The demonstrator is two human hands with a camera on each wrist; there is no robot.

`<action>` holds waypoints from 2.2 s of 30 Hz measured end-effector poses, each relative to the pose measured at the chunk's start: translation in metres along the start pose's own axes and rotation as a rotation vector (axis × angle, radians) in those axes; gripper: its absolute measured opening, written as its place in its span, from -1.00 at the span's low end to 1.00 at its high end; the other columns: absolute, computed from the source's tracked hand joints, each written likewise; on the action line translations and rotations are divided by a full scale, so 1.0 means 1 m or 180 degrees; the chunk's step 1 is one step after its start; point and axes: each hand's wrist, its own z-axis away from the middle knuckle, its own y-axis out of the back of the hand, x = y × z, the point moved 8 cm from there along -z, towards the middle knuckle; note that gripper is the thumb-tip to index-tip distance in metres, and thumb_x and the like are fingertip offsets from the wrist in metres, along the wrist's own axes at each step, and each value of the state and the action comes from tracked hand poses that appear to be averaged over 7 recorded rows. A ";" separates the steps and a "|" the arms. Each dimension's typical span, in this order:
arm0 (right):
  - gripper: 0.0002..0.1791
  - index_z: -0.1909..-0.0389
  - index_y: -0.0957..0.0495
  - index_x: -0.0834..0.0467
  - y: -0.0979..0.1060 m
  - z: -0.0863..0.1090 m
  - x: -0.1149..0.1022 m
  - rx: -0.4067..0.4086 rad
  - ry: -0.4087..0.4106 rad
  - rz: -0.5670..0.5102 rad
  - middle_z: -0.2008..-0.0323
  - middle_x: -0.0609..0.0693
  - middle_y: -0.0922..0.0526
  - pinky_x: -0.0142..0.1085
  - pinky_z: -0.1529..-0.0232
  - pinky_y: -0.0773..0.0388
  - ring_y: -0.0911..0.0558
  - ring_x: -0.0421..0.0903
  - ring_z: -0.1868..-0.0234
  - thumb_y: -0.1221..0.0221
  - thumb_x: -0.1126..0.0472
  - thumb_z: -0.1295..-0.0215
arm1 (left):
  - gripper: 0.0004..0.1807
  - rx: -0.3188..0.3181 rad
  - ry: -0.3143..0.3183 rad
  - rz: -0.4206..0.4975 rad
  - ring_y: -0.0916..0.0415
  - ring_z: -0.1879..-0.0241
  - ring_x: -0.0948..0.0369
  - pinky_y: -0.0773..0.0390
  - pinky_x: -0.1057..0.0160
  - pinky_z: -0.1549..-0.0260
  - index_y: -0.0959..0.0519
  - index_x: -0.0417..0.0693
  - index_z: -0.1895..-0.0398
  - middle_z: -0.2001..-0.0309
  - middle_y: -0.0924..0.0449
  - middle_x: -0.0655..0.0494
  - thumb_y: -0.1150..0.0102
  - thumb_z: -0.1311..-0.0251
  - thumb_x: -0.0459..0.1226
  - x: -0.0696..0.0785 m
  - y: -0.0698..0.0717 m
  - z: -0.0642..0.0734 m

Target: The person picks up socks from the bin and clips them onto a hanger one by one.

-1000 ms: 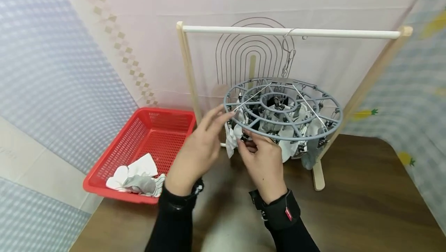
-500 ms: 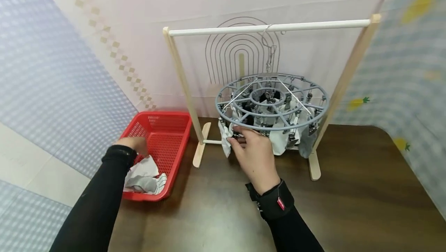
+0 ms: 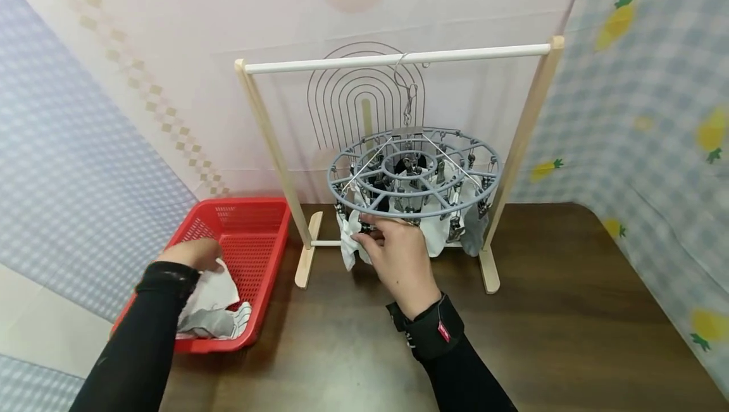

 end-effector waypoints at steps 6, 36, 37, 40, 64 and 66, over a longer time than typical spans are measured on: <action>-0.62 -0.23 -0.83 0.19 0.004 0.000 -0.002 -0.0007 0.0022 0.0084 -0.01 0.18 -0.93 -0.12 0.18 -0.84 -0.95 0.01 0.19 -0.52 0.20 -0.46 | -0.76 0.0629 -0.0219 0.0616 -0.75 0.05 -0.08 -0.73 -0.13 0.04 -0.81 -0.26 -0.04 -0.07 -0.83 -0.29 -0.48 -0.44 -0.28 0.002 0.044 0.033; -0.61 -0.23 -0.83 0.21 -0.001 -0.004 0.004 -0.0045 -0.0012 0.0117 0.00 0.18 -0.94 -0.09 0.14 -0.85 -0.95 0.01 0.17 -0.52 0.18 -0.46 | -0.71 0.1142 -0.1125 0.1610 -0.53 0.32 0.13 -0.56 0.24 0.31 -0.53 -0.11 -0.24 0.05 -0.69 -0.17 -0.07 -0.56 -0.45 0.054 0.043 0.022; -0.61 -0.23 -0.83 0.21 -0.001 -0.004 0.004 -0.0045 -0.0018 0.0107 -0.01 0.18 -0.94 -0.09 0.14 -0.85 -0.95 0.01 0.17 -0.52 0.18 -0.46 | -0.62 0.1153 -0.1135 0.1622 -0.51 0.33 0.15 -0.55 0.26 0.34 -0.58 -0.07 -0.30 -0.05 -0.71 -0.19 -0.06 -0.52 -0.47 0.056 0.043 0.022; -0.61 -0.24 -0.82 0.22 0.001 -0.004 0.004 -0.0051 -0.0042 0.0090 -0.03 0.18 -0.93 -0.10 0.14 -0.85 -0.95 0.01 0.16 -0.51 0.18 -0.47 | -0.48 0.1133 -0.1123 0.1742 -0.32 0.49 0.23 -0.43 0.30 0.48 -0.70 0.02 -0.35 -0.17 -0.71 -0.20 -0.03 -0.44 -0.49 0.060 0.043 0.022; -0.79 -0.03 -0.87 0.11 0.021 -0.001 0.007 0.0201 0.0076 0.0263 0.27 0.04 -0.88 -0.31 0.33 -0.38 -0.58 -0.18 0.44 -0.50 0.15 -0.48 | -0.87 0.1722 -0.2681 0.2990 -0.56 0.36 0.39 -0.58 0.38 0.38 -0.82 -0.21 0.06 0.23 -0.81 -0.10 -0.50 -0.38 -0.47 0.231 0.064 0.061; -0.85 0.01 -0.85 0.12 0.022 0.000 0.008 0.0214 0.0040 0.0218 0.27 0.03 -0.87 -0.31 0.31 -0.38 -0.58 -0.17 0.43 -0.47 0.18 -0.52 | -0.79 0.1726 -0.2703 0.3033 -0.61 0.33 0.38 -0.62 0.35 0.36 -0.78 -0.21 -0.02 0.18 -0.83 -0.14 -0.52 -0.37 -0.46 0.246 0.061 0.059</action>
